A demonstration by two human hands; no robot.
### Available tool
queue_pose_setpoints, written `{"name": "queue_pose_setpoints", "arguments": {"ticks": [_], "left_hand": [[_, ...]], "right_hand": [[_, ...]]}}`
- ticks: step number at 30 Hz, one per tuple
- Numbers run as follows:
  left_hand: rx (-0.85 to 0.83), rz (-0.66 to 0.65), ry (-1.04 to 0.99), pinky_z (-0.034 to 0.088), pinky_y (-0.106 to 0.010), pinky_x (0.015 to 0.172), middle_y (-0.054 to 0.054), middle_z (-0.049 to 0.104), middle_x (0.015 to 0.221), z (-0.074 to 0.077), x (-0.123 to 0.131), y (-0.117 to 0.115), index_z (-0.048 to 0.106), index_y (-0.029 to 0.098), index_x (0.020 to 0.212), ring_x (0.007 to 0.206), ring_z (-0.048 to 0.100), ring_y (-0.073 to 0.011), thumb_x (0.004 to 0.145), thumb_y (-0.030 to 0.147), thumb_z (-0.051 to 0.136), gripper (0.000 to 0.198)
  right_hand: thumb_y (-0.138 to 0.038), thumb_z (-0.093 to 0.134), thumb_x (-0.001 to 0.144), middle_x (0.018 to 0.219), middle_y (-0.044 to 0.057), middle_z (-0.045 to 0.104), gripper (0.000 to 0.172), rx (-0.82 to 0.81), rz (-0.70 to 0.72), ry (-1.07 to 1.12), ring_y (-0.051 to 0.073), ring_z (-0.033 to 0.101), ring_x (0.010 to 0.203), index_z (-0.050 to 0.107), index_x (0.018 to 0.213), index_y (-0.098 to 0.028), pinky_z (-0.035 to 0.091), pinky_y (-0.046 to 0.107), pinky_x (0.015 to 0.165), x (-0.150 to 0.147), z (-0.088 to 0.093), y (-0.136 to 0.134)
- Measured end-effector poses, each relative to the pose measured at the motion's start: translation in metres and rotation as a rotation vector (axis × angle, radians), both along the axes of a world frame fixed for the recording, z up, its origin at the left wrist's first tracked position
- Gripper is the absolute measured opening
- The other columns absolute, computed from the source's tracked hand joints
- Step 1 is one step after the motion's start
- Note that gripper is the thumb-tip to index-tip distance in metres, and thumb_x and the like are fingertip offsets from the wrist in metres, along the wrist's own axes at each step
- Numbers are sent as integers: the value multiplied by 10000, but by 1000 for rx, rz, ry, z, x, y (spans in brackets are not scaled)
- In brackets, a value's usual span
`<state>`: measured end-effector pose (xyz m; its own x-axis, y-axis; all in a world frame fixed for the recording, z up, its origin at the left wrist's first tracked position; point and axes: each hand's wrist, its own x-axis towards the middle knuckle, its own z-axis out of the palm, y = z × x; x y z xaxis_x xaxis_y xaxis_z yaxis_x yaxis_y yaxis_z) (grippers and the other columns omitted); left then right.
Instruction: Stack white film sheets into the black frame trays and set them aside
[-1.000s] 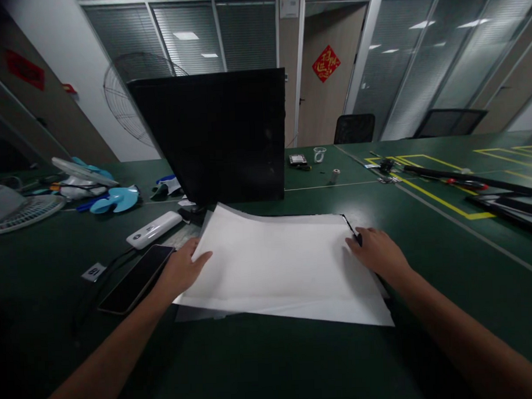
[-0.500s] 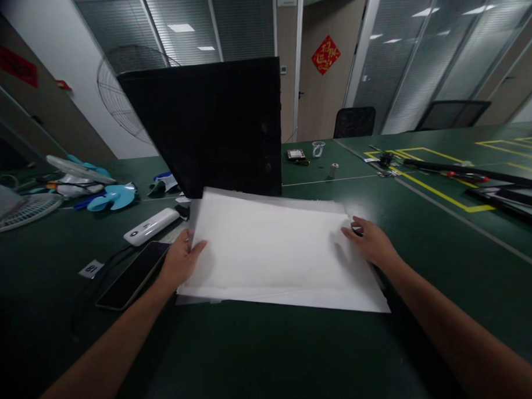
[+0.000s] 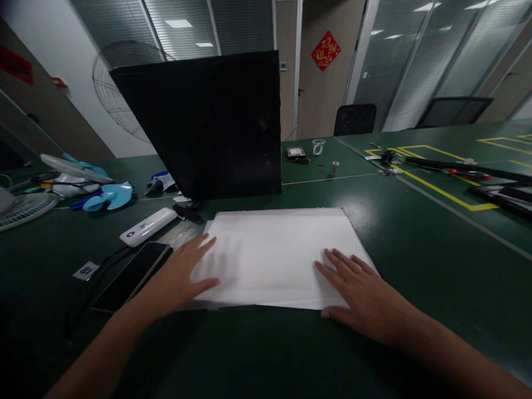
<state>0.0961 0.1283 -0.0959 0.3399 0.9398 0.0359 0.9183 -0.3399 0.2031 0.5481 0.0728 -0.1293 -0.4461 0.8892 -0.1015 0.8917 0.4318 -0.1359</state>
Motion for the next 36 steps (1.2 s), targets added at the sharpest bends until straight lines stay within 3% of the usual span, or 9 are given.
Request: {"name": "queue_pose_setpoints", "arguments": {"ticks": [4, 10, 14, 16, 19, 22, 24, 30, 36], "left_hand": [[-199, -187, 60, 252, -690, 1267, -49, 273, 1759, 17, 5, -16, 438, 412, 1616, 1628, 182, -425, 742, 712, 829, 1004], [-178, -194, -10, 283, -689, 1258, -37, 417, 1688, 7, -6, -5, 574, 426, 1516, 1588, 317, -406, 816, 587, 827, 761], [-146, -192, -75, 320, -650, 1260, -23, 439, 1677, 2, -14, 0, 599, 434, 1493, 1572, 356, -397, 805, 573, 847, 744], [-146, -187, -69, 319, -637, 1265, -27, 433, 1683, 1, -14, 0, 598, 422, 1499, 1575, 352, -395, 805, 579, 844, 753], [-134, -173, -36, 313, -636, 1268, -49, 433, 1686, 1, -9, -2, 574, 393, 1530, 1574, 354, -406, 787, 626, 837, 822], [-110, -170, -6, 296, -657, 1264, -61, 385, 1714, -2, -2, -3, 518, 391, 1573, 1590, 309, -422, 768, 685, 824, 910], [-89, -181, 9, 276, -667, 1267, -63, 346, 1733, -6, 2, -3, 507, 395, 1580, 1608, 255, -429, 775, 708, 805, 914], [-46, -177, 81, 202, -695, 1277, -72, 287, 1759, -15, 7, 0, 478, 412, 1594, 1630, 169, -433, 809, 780, 723, 901], [-89, -138, 64, 186, -719, 1271, -103, 257, 1767, -17, 13, 1, 425, 378, 1632, 1627, 121, -468, 790, 875, 650, 1003]], "right_hand": [[-783, 462, 957, 1725, 73, 293, 826, 39, -9, -45, 386, 339, 1560, 368, 1662, -363, 340, 661, 1245, 6, 0, 0], [-780, 546, 915, 1622, 57, 489, 747, 71, 3, 10, 388, 496, 1457, 537, 1560, -403, 404, 675, 1203, 18, -4, 11], [-752, 599, 902, 1627, 59, 485, 775, 79, 65, 34, 386, 500, 1448, 495, 1588, -407, 385, 686, 1204, 31, -3, 18], [-739, 620, 893, 1627, 49, 487, 786, 59, 132, 60, 384, 501, 1444, 477, 1597, -420, 384, 684, 1201, 37, 4, 25], [-715, 560, 935, 1494, 70, 621, 653, 27, 159, 108, 356, 586, 1341, 622, 1490, -377, 444, 639, 1154, 35, 23, 47], [-686, 441, 1005, 1309, 113, 718, 596, 99, 48, 116, 334, 648, 1210, 754, 1307, -279, 501, 589, 1076, 8, 42, 87], [-643, 442, 1022, 1350, 126, 697, 588, 177, 25, 135, 335, 629, 1245, 737, 1325, -235, 498, 556, 1083, -24, 46, 121], [-552, 508, 1031, 1516, 161, 568, 619, 192, 47, 145, 317, 536, 1363, 574, 1506, -160, 447, 478, 1137, -141, 22, 213], [-646, 376, 1046, 1374, 193, 617, 628, 203, -55, 123, 357, 527, 1302, 692, 1339, -189, 473, 522, 1062, -201, 10, 233]]}}
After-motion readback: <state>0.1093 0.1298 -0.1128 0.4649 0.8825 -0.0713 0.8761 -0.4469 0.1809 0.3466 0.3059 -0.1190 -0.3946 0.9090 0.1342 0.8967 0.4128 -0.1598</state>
